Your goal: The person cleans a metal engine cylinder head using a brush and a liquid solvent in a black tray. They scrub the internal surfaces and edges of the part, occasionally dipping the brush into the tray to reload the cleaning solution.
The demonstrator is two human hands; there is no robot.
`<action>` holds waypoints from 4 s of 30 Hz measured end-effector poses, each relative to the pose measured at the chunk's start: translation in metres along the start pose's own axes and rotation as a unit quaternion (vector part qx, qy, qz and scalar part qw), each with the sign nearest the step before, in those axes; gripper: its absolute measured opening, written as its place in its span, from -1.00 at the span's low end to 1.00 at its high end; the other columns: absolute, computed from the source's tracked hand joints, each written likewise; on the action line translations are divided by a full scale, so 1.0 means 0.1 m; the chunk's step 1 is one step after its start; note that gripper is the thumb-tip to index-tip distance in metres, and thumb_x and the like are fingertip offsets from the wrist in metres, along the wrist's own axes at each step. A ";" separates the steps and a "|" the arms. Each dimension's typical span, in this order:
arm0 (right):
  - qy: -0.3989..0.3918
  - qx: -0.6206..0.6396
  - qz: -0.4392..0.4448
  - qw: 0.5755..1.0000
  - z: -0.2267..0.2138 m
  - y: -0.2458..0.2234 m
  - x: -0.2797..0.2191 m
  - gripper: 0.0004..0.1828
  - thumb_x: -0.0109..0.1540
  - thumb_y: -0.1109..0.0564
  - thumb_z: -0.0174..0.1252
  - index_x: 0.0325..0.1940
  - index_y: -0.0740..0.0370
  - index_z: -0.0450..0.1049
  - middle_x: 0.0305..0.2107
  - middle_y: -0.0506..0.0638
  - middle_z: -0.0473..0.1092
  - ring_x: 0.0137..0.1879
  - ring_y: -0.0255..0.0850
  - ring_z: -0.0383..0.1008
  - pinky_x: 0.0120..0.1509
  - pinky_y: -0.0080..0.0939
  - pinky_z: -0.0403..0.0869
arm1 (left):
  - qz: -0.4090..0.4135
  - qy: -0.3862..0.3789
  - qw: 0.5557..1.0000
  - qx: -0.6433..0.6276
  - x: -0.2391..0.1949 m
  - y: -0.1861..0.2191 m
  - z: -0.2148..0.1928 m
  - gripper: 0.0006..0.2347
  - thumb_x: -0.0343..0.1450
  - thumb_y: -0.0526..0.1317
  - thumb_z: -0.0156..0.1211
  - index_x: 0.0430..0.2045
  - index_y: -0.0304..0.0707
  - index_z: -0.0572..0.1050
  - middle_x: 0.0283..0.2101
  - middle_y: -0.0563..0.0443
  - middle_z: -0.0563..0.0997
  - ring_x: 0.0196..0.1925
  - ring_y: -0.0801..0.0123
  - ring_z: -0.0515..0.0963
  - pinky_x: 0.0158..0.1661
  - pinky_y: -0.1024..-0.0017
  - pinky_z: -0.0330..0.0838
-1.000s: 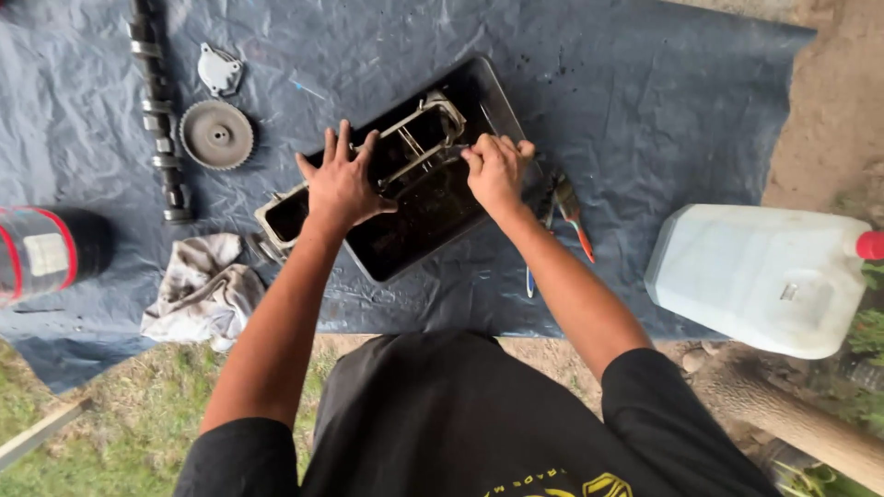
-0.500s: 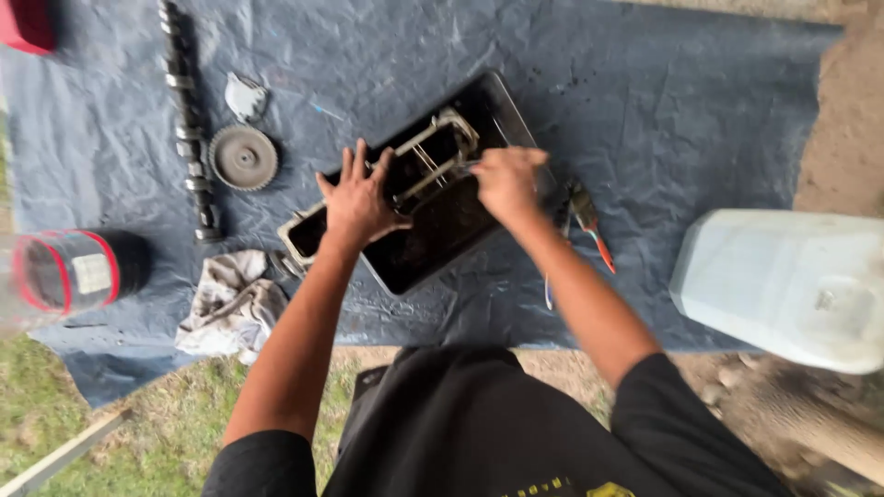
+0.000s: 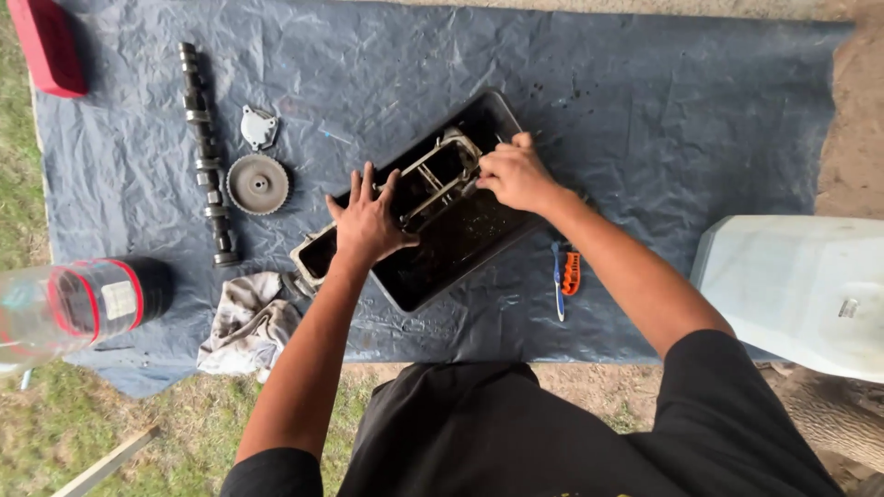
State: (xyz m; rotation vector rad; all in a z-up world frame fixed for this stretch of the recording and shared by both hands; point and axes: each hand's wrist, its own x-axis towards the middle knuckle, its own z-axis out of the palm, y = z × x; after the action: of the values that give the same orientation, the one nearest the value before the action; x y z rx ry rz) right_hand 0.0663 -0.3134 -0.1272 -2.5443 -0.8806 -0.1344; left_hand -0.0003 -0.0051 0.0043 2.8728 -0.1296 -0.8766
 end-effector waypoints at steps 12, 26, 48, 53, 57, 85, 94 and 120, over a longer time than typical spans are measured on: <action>-0.005 -0.078 -0.010 0.997 -0.14 0.46 0.16 -0.66 0.24 -0.19 0.35 -0.44 -0.07 0.38 -0.51 -0.27 0.43 -0.26 -0.29 0.42 0.17 -0.13 0.13 | -0.007 -0.002 1.000 -0.016 0.00 0.01 0.00 0.08 0.03 0.49 0.30 0.49 0.32 -0.03 0.59 -0.09 -0.08 0.61 0.09 -0.08 0.33 -0.49 -0.16; 0.060 -0.011 -0.029 0.998 0.04 0.09 0.13 -0.61 0.13 -0.17 0.41 -0.54 -0.13 0.31 -0.55 -0.20 0.32 -0.29 -0.24 0.35 0.12 -0.08 0.17 | -0.002 0.010 1.000 0.002 0.02 0.00 0.03 0.10 0.02 0.49 0.32 0.49 0.32 -0.04 0.58 -0.10 -0.07 0.61 0.08 -0.06 0.30 -0.51 -0.07; -0.002 -0.129 0.288 0.949 -0.59 -0.13 -0.24 -0.64 0.37 -0.12 0.19 -0.46 -0.02 0.36 -0.58 -0.07 0.44 -0.20 0.03 0.48 0.26 0.18 0.11 | 0.024 0.045 0.999 0.008 -0.10 0.01 -0.07 -0.02 0.15 0.31 0.38 0.49 0.27 -0.01 0.57 -0.17 -0.03 0.59 0.02 -0.01 0.24 -0.55 0.03; 0.039 -0.168 0.279 0.945 -0.18 -0.54 -0.52 -0.74 0.30 -0.17 0.24 -0.31 -0.03 0.45 -0.50 -0.07 0.47 -0.18 -0.06 0.52 0.14 0.06 0.25 | 0.034 0.066 0.997 0.015 -0.27 0.05 -0.08 -0.17 0.29 0.05 0.38 0.49 0.25 0.04 0.56 -0.17 0.01 0.57 0.01 0.05 0.22 -0.53 0.10; 0.089 -0.112 0.411 0.901 -0.11 -0.75 -0.59 -0.78 0.25 -0.14 0.25 -0.30 -0.02 0.49 -0.47 -0.06 0.53 -0.19 0.03 0.57 0.11 0.10 0.36 | 0.021 0.048 0.999 0.002 0.04 -0.08 0.17 0.02 0.05 0.41 0.35 0.46 0.33 0.03 0.57 -0.12 -0.01 0.59 0.06 0.00 0.24 -0.56 -0.01; -0.170 -0.127 0.173 0.962 0.24 -1.23 -0.70 -0.93 0.10 -0.10 0.20 -0.37 -0.27 0.59 -0.50 -0.32 0.51 -0.15 -0.25 0.58 -0.02 -0.11 0.43 | 0.031 0.070 0.995 -0.070 -0.19 -0.10 0.02 0.18 0.05 0.44 0.35 0.54 0.16 -0.21 0.53 -0.19 0.11 0.58 0.08 0.06 0.39 -0.18 -0.07; -0.046 -0.025 0.366 0.929 -0.23 -0.43 -0.89 -0.68 0.25 0.24 0.06 0.06 0.14 0.57 -0.08 0.06 0.45 0.01 0.15 0.55 0.19 0.10 0.50 | 0.099 0.206 0.935 -0.271 -0.65 -0.12 0.49 -0.35 0.36 -0.09 0.37 0.38 -0.10 0.27 0.31 -0.15 0.45 0.22 -0.13 0.52 0.10 -0.12 0.47; 0.326 0.205 0.510 0.769 -0.25 0.12 -2.81 -0.84 0.14 0.26 0.43 -0.25 0.29 0.58 -0.45 0.18 0.52 -0.46 -0.09 0.56 -0.41 -0.18 0.58 | -0.103 0.167 0.792 -0.578 -1.77 0.19 1.18 -0.65 0.32 -0.24 0.47 -0.03 -0.28 0.61 -0.38 -0.15 0.65 -0.35 0.28 0.64 -0.19 0.28 0.53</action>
State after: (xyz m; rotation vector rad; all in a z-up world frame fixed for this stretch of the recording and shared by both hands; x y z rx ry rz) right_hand -0.1480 -0.4918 -0.1741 -1.9678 0.6973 -0.3887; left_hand -0.2138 -0.0148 0.0079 1.7953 0.5700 -0.2409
